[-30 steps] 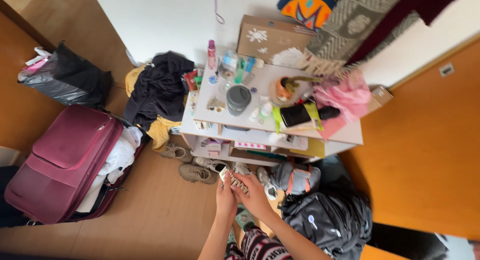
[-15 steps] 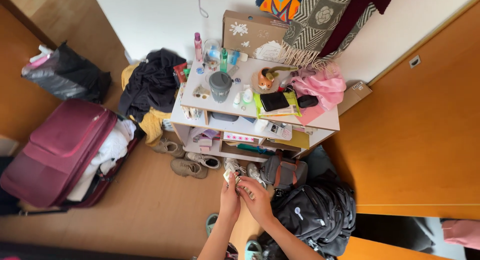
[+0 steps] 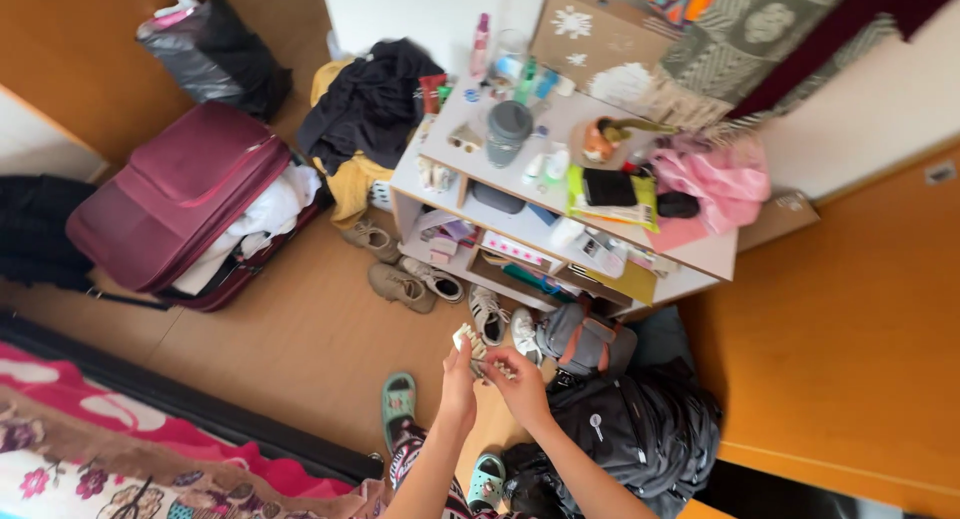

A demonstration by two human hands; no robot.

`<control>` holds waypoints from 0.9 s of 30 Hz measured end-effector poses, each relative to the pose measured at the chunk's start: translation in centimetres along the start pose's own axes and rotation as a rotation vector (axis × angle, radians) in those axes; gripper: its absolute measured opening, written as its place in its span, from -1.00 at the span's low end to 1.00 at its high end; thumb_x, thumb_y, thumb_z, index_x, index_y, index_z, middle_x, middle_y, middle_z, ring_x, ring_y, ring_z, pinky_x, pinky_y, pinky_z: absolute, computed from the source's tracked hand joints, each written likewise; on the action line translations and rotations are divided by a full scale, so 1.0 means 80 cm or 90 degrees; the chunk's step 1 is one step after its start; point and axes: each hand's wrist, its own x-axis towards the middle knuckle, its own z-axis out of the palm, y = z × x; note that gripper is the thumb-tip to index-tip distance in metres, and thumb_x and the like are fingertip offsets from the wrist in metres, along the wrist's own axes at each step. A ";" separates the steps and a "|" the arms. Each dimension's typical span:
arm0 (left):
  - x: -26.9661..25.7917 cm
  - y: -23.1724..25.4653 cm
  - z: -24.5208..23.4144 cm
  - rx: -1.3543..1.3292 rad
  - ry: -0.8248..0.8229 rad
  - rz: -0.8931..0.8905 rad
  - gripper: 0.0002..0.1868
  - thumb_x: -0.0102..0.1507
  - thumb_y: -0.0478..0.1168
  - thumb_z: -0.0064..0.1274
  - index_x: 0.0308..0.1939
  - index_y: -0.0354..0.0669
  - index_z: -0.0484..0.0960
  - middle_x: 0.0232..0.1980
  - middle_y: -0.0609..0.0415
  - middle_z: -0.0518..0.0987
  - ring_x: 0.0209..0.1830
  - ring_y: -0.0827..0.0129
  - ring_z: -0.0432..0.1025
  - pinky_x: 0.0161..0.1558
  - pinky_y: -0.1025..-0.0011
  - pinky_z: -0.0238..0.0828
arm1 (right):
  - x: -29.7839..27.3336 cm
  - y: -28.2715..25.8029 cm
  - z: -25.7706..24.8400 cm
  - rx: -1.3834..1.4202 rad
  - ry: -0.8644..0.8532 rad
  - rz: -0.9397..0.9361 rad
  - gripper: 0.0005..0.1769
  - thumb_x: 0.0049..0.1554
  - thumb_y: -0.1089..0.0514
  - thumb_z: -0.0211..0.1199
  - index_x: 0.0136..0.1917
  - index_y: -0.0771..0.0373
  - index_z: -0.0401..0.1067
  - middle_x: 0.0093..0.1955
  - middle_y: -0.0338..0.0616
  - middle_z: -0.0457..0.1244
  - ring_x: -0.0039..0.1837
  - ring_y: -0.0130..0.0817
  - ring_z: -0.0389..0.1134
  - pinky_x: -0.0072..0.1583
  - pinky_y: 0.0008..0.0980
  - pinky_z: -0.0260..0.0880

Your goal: The person gathers and organizes various personal items, including clothes, shoes, and toiletries, in a bedroom.

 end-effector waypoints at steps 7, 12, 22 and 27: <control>0.108 0.074 -0.051 -0.013 -0.067 -0.007 -0.34 0.37 0.27 -0.25 0.26 -0.13 0.54 0.17 0.06 0.55 0.10 0.38 0.42 0.18 0.30 0.28 | 0.129 0.015 0.068 0.063 0.071 0.067 -0.87 0.14 0.29 0.30 0.00 0.31 0.49 -0.01 -0.24 0.39 -0.04 -0.51 0.40 -0.06 -0.37 0.56; 0.243 0.144 -0.105 0.184 0.019 0.023 -0.49 0.40 0.11 -0.23 0.27 -0.02 0.58 0.13 0.12 0.46 0.08 0.37 0.42 0.14 0.29 0.34 | 0.300 0.125 0.091 0.168 0.239 0.062 -0.78 0.20 0.29 0.28 0.13 0.27 0.50 -0.11 -0.05 0.32 -0.17 -0.32 0.36 -0.17 -0.39 0.36; 0.524 0.232 -0.048 0.412 -0.065 0.366 -0.63 0.36 -0.13 -0.04 0.20 -0.17 0.55 0.02 -0.11 0.61 0.02 0.12 0.53 0.09 0.24 0.45 | 0.591 0.226 0.126 0.415 0.603 0.065 -0.82 0.23 0.32 0.26 0.11 0.27 0.37 -0.06 0.00 0.33 -0.08 -0.23 0.39 -0.12 -0.35 0.36; 0.623 0.234 0.009 0.557 -0.002 0.567 -0.43 0.30 -0.04 0.10 0.25 -0.40 0.45 0.07 -0.35 0.52 0.05 -0.25 0.43 0.03 -0.01 0.38 | 0.620 0.259 0.151 0.601 0.638 0.094 -0.76 0.15 0.36 0.21 0.08 0.21 0.30 0.02 -0.13 0.34 -0.04 -0.25 0.43 -0.10 -0.37 0.44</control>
